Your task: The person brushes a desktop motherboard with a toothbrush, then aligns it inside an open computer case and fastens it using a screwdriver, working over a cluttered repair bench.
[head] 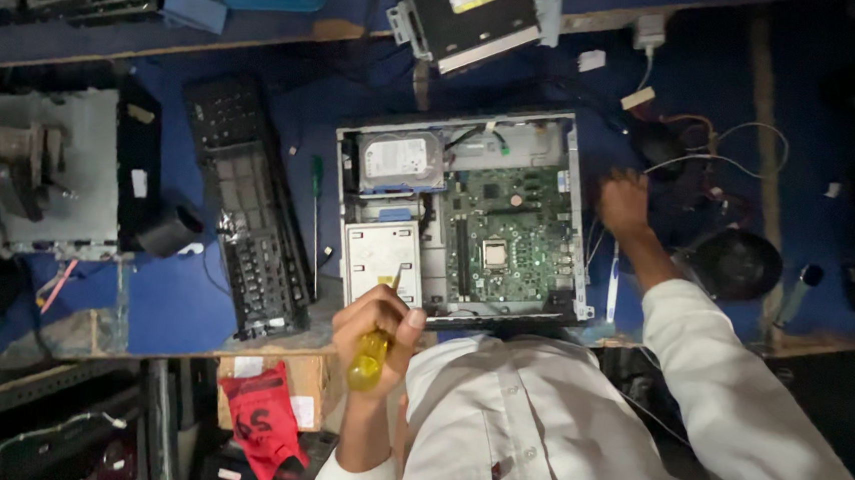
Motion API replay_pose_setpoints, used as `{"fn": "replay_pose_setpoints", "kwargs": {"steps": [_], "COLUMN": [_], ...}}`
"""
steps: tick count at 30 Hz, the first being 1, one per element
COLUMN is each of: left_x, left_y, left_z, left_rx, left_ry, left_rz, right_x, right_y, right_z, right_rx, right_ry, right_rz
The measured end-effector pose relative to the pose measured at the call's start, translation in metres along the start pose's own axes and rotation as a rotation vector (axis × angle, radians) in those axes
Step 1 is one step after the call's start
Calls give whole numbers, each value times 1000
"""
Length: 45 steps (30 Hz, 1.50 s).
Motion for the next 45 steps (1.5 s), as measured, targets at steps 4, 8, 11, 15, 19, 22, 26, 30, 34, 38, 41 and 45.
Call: {"fn": "replay_pose_setpoints", "kwargs": {"steps": [4, 8, 11, 15, 19, 22, 26, 30, 34, 38, 41, 45], "left_x": [4, 9, 12, 12, 12, 10, 10, 7, 4, 2, -4, -12], "left_y": [11, 16, 17, 17, 16, 13, 19, 27, 29, 25, 17, 7], "left_z": [-3, 1, 0, -2, 0, 4, 4, 8, 14, 24, 28, 26], "left_rx": [-22, -5, 30, 42, 74, 140, 164, 116, 169, 197, 228, 279], "left_ry": [26, 86, 97, 113, 114, 107, 101, 102, 90, 111, 97, 51], "left_rz": [-13, -49, -88, -63, -26, 2, 46, 113, 125, 151, 196, 244], "right_x": [-6, -4, 5, 22, 55, 72, 82, 76, 72, 85, 97, 115], "right_y": [-7, 13, 48, 82, 71, 37, -28, -52, -49, -49, -49, -69], "right_z": [3, 2, -14, -4, 70, 130, 162, 158, 148, 143, 145, 148], "right_rx": [-24, -54, -529, -957, -1044, -980, -888, -767, -884, -964, -880, -889], "right_ry": [3, -7, -44, -46, 55, 143, 57, 13, -41, -60, -30, -99], "right_rz": [6, -157, -393, -442, -234, -94, 204, 241, 192, 193, 208, 387]}}
Point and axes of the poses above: each hand's wrist, its own x-axis away from the middle knuckle, its own y-axis out of the back of the hand, z = x × y, the point moved 10 cm from there along -x, towards the middle knuckle, and after that the axes turned 9 degrees about -x, right-handed, at the moved point
